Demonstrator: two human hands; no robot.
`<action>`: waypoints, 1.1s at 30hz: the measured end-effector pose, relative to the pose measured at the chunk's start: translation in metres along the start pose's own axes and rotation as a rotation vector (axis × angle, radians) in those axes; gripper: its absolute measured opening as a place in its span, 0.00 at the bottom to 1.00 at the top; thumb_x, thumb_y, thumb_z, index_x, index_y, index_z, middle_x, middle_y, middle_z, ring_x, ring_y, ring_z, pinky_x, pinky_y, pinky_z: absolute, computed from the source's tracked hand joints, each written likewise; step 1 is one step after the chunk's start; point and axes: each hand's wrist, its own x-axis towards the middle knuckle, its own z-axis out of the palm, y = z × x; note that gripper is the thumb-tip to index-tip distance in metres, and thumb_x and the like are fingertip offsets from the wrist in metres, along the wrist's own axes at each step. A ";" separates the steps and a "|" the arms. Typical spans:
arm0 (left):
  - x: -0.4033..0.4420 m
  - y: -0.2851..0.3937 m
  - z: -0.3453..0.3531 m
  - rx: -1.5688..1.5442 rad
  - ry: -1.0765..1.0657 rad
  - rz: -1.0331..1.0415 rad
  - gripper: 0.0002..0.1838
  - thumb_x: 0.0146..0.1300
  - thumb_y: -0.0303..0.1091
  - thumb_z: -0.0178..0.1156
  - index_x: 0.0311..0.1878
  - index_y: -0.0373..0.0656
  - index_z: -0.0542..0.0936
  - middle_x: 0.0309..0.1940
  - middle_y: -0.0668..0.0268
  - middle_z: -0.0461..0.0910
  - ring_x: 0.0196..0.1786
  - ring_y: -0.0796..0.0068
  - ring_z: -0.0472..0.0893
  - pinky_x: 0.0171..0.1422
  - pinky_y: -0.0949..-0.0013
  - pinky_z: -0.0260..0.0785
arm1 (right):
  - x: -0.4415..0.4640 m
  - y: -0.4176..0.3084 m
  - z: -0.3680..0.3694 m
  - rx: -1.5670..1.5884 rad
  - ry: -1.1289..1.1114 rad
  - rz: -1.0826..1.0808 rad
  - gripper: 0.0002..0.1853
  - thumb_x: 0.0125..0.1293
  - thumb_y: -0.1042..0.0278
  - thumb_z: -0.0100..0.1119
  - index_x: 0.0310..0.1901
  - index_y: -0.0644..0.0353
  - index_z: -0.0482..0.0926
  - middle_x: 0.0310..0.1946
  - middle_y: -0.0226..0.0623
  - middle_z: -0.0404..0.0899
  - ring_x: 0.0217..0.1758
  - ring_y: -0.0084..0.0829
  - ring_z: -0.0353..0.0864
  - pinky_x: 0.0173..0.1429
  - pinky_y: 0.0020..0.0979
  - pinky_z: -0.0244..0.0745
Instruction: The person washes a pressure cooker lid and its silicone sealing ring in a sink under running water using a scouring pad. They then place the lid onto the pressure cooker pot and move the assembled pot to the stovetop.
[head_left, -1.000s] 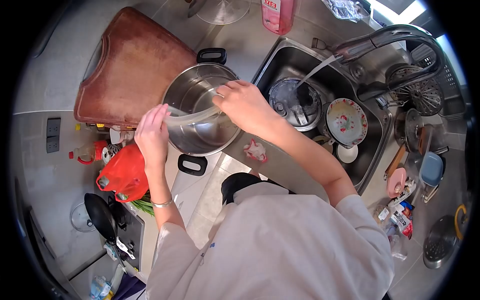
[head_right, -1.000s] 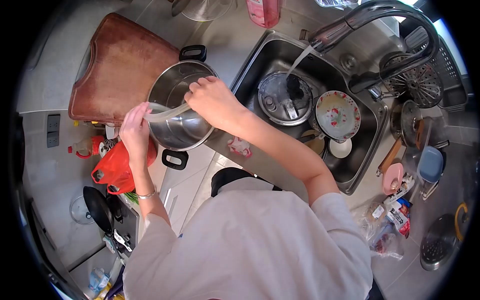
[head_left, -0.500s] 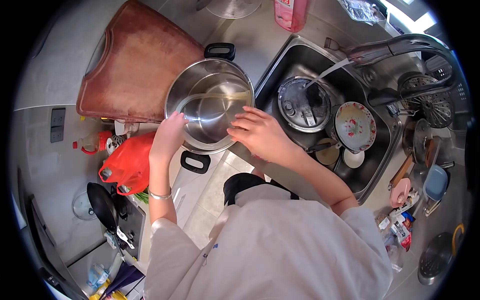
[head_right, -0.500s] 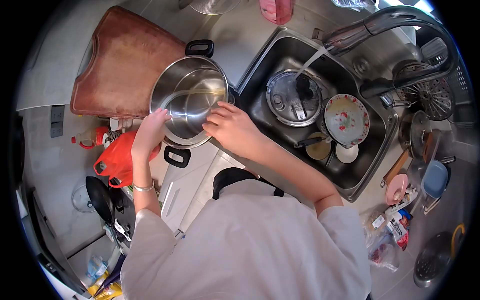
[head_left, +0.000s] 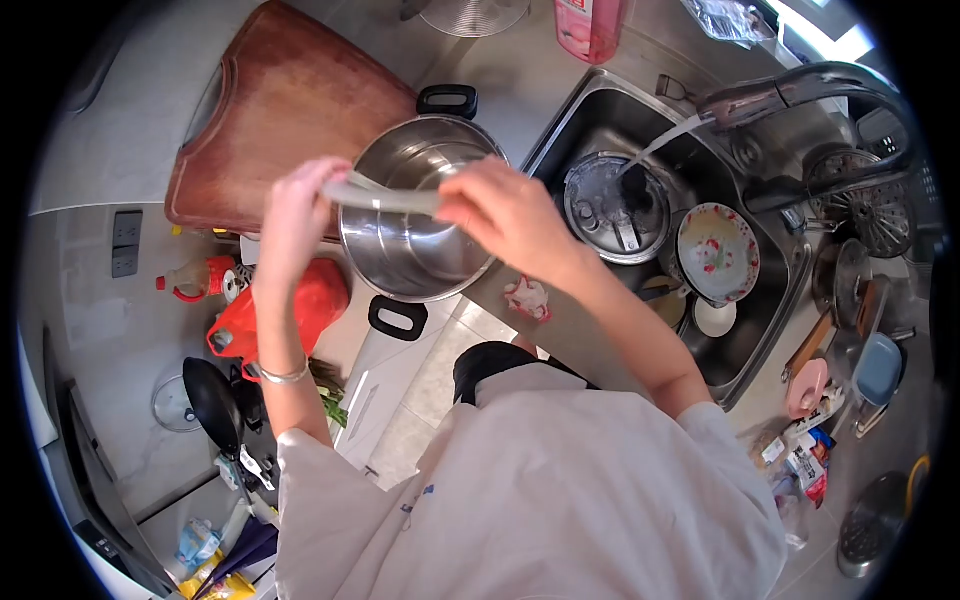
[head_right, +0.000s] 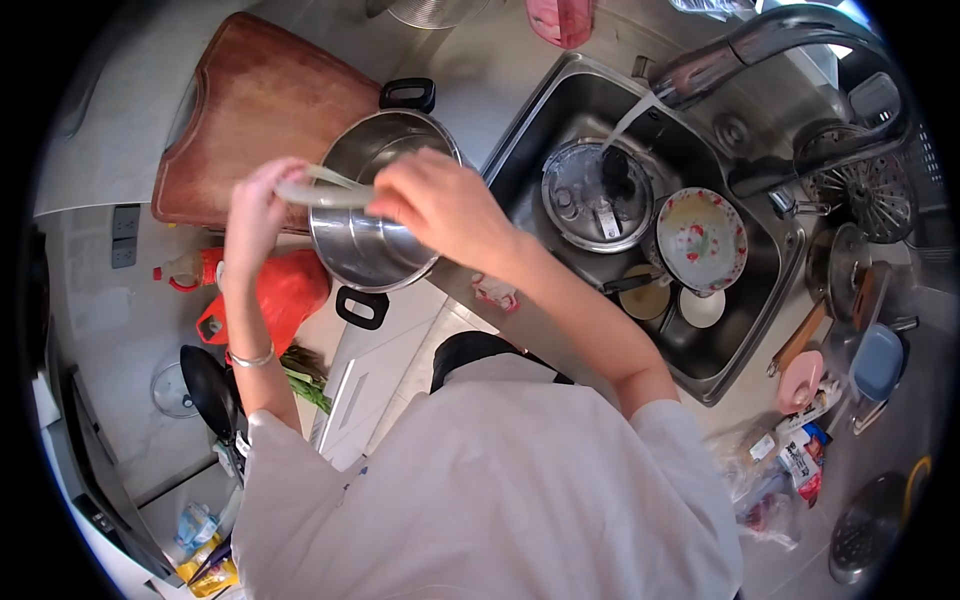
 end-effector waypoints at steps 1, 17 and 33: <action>0.009 0.008 -0.011 0.030 0.046 0.029 0.10 0.57 0.23 0.54 0.43 0.36 0.78 0.38 0.54 0.80 0.40 0.59 0.81 0.45 0.66 0.70 | 0.008 -0.002 -0.005 0.040 0.062 0.003 0.08 0.56 0.65 0.62 0.34 0.58 0.75 0.26 0.36 0.73 0.29 0.36 0.73 0.33 0.35 0.67; 0.117 0.191 -0.070 0.025 0.142 0.734 0.07 0.54 0.26 0.58 0.34 0.35 0.72 0.25 0.50 0.74 0.32 0.48 0.76 0.34 0.59 0.67 | -0.065 -0.015 -0.174 0.207 0.309 0.213 0.16 0.62 0.74 0.57 0.51 0.64 0.69 0.41 0.33 0.76 0.45 0.20 0.73 0.51 0.23 0.67; 0.099 0.082 0.057 -0.704 -0.226 -0.068 0.09 0.64 0.31 0.56 0.45 0.42 0.69 0.24 0.67 0.76 0.22 0.82 0.76 0.20 0.83 0.62 | -0.150 0.024 -0.123 0.801 0.342 0.604 0.21 0.62 0.73 0.54 0.58 0.65 0.67 0.44 0.44 0.79 0.48 0.37 0.80 0.55 0.36 0.75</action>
